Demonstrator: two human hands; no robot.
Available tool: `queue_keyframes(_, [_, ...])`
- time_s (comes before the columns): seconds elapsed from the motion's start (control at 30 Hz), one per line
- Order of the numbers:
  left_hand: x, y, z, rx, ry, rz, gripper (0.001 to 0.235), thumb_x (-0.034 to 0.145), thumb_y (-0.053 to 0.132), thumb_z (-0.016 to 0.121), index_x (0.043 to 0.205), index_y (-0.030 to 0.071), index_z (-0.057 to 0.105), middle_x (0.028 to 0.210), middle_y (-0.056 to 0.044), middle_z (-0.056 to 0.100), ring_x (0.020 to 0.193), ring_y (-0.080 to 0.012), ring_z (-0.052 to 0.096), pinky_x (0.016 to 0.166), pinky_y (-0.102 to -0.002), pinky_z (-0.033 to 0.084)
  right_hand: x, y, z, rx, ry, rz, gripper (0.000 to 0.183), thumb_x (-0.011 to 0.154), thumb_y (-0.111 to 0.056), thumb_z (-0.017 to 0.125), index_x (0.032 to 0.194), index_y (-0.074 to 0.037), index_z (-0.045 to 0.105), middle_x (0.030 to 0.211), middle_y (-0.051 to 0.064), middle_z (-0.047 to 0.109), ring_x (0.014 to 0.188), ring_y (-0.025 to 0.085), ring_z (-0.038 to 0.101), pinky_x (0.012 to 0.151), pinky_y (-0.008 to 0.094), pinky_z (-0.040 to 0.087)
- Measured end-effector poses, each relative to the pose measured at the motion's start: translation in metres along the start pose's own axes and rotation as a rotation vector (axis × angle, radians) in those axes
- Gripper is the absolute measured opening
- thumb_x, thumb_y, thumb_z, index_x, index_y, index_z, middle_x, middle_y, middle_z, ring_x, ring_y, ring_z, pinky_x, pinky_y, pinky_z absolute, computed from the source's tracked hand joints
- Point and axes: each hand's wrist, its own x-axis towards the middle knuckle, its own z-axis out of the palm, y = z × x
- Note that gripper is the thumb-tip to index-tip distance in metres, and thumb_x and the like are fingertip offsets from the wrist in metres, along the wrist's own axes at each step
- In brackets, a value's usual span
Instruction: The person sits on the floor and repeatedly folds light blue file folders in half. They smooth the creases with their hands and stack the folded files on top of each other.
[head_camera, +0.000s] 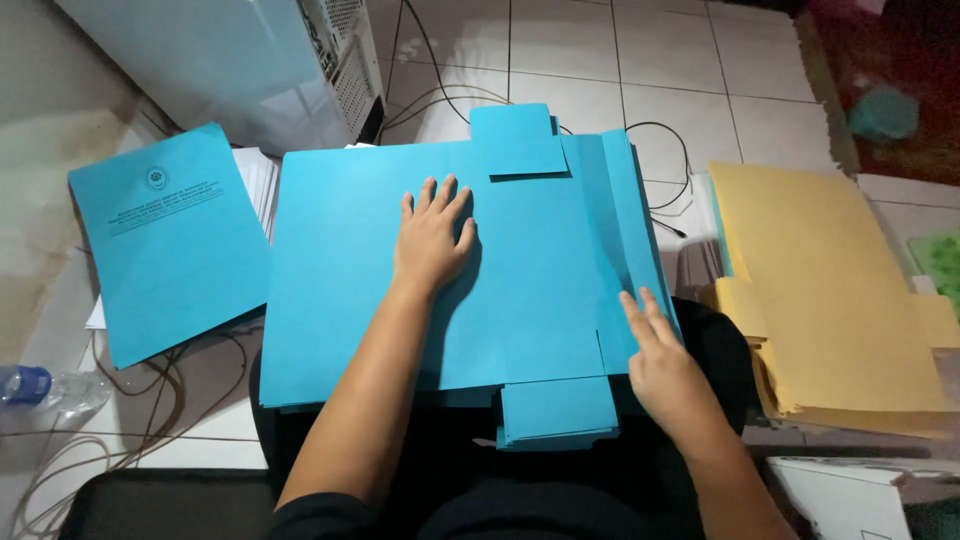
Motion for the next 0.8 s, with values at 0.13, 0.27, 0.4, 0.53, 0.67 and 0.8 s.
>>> queue_keyframes(0.13, [-0.004,0.001,-0.001,0.007,-0.014,-0.002,0.052,0.103,0.042,0.046,0.152,0.024,0.052,0.163,-0.006,0.043,0.154,-0.03,0.032,0.124,-0.058,0.017,0.009,0.023,-0.013,-0.19,-0.022,0.13,0.063,0.088,0.009,0.047,0.149,-0.01,0.052,0.169,0.022,0.028,0.122,0.042,0.062,0.09,0.048,0.062])
queue_keyframes(0.27, [-0.003,0.003,-0.003,0.032,0.02,0.053,0.061,0.096,0.053,0.051,0.151,0.026,0.053,0.162,-0.009,0.042,0.153,-0.0359,0.032,0.122,-0.062,0.018,0.061,0.079,0.041,-0.595,-0.082,-0.152,0.052,0.097,-0.021,0.047,0.145,-0.003,0.051,0.168,0.011,0.035,0.156,0.029,0.031,0.126,0.055,0.023])
queue_keyframes(0.4, [-0.006,0.006,-0.007,0.048,-0.016,0.075,0.071,0.091,0.065,0.053,0.152,0.03,0.052,0.165,-0.012,0.038,0.154,-0.0399,0.028,0.122,-0.065,0.015,0.134,0.058,0.037,-0.413,-0.112,-0.147,0.071,0.106,-0.041,0.041,0.153,0.013,0.033,0.168,0.029,0.022,0.149,0.04,0.036,0.126,0.05,0.022])
queue_keyframes(0.53, [-0.003,0.007,-0.01,0.07,-0.061,0.06,0.075,0.088,0.071,0.054,0.152,0.033,0.051,0.166,-0.012,0.036,0.154,-0.0401,0.026,0.122,-0.065,0.015,0.236,0.077,0.056,-0.292,-0.142,-0.165,0.079,0.107,-0.048,0.033,0.163,0.004,0.013,0.17,0.027,0.008,0.157,0.043,0.01,0.127,0.054,0.009])
queue_keyframes(0.67, [-0.002,0.008,-0.007,0.06,-0.069,0.042,0.075,0.087,0.071,0.056,0.152,0.035,0.051,0.166,-0.011,0.035,0.155,-0.0395,0.025,0.122,-0.064,0.014,0.299,0.082,0.056,-0.209,-0.161,-0.124,0.078,0.109,-0.054,0.024,0.165,-0.002,0.008,0.173,0.018,0.002,0.16,0.033,0.002,0.129,0.048,0.0])
queue_keyframes(0.8, [0.002,0.008,-0.005,0.045,-0.056,0.02,0.074,0.088,0.07,0.056,0.152,0.034,0.05,0.165,-0.01,0.036,0.154,-0.0376,0.026,0.122,-0.063,0.014,0.294,0.068,0.043,-0.207,-0.157,-0.119,0.075,0.11,-0.051,0.018,0.165,-0.001,0.006,0.173,0.018,0.0,0.16,0.03,-0.001,0.129,0.045,-0.002])
